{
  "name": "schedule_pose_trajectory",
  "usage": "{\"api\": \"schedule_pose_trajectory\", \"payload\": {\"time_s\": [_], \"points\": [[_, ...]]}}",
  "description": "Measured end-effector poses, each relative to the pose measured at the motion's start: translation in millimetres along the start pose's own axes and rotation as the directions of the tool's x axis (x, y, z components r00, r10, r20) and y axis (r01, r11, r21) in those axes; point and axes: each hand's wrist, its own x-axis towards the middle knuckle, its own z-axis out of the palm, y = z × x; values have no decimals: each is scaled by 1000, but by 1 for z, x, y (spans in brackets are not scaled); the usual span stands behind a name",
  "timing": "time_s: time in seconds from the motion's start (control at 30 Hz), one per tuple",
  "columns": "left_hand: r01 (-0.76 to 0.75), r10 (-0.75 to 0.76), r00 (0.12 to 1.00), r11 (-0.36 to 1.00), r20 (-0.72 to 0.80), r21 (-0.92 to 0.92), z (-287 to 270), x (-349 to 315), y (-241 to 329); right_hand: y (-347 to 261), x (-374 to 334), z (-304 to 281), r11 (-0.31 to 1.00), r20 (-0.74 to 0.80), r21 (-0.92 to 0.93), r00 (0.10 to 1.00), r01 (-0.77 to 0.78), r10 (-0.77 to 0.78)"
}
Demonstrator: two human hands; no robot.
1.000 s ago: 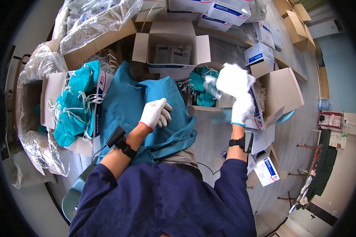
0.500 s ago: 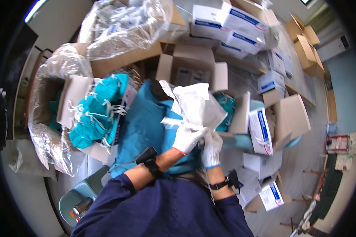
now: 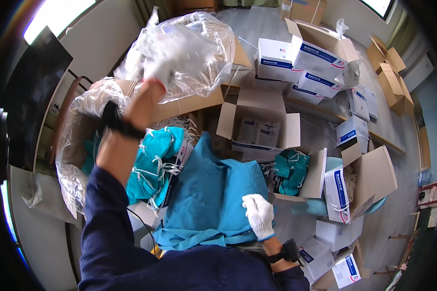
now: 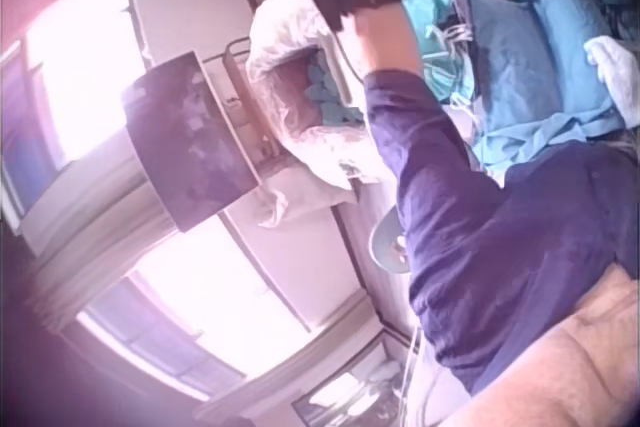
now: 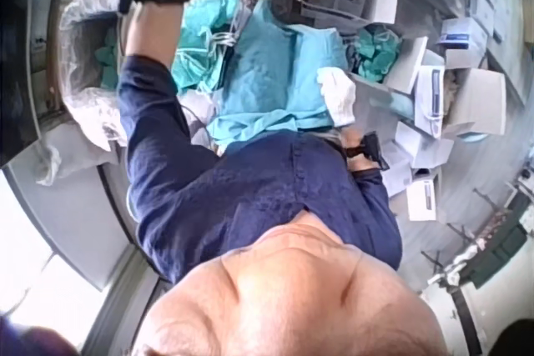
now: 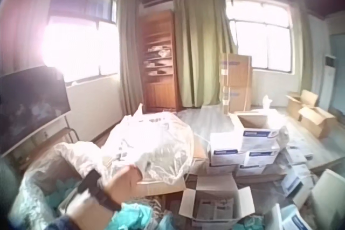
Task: Unpacking and organizing surgical masks and other sterile medical packages from boxes.
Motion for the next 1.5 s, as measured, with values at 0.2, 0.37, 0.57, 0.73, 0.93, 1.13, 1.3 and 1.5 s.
{"api": "schedule_pose_trajectory", "payload": {"time_s": [0.2,0.37,0.57,0.73,0.93,1.13,1.3,1.5], "points": [[329,-303,898,944,319,-29,-6,43,-59,-5,2,2,999,-19,40,1000,-18,19],[-74,-43,970,886,240,458,73,-145,-82,-25,25,-9,984,74,101,987,-149,141],[-174,-197,921,563,336,808,49,-252,-103,-14,135,-44,996,-31,-10,996,89,-89],[-177,-143,937,594,319,785,54,-257,-110,7,276,-38,724,-67,-690,997,-17,-39],[-17,-218,947,700,237,714,48,-242,-112,68,393,-2,527,-93,-779,893,-340,440],[65,-294,927,737,232,673,59,-226,-108,199,440,2,326,-367,-768,796,-551,481],[92,-302,930,744,210,662,55,-224,-111,227,440,4,251,-261,-906,916,-341,304],[78,-276,938,760,211,645,53,-227,-113,178,435,-16,334,-163,-915,965,-225,203]]}}
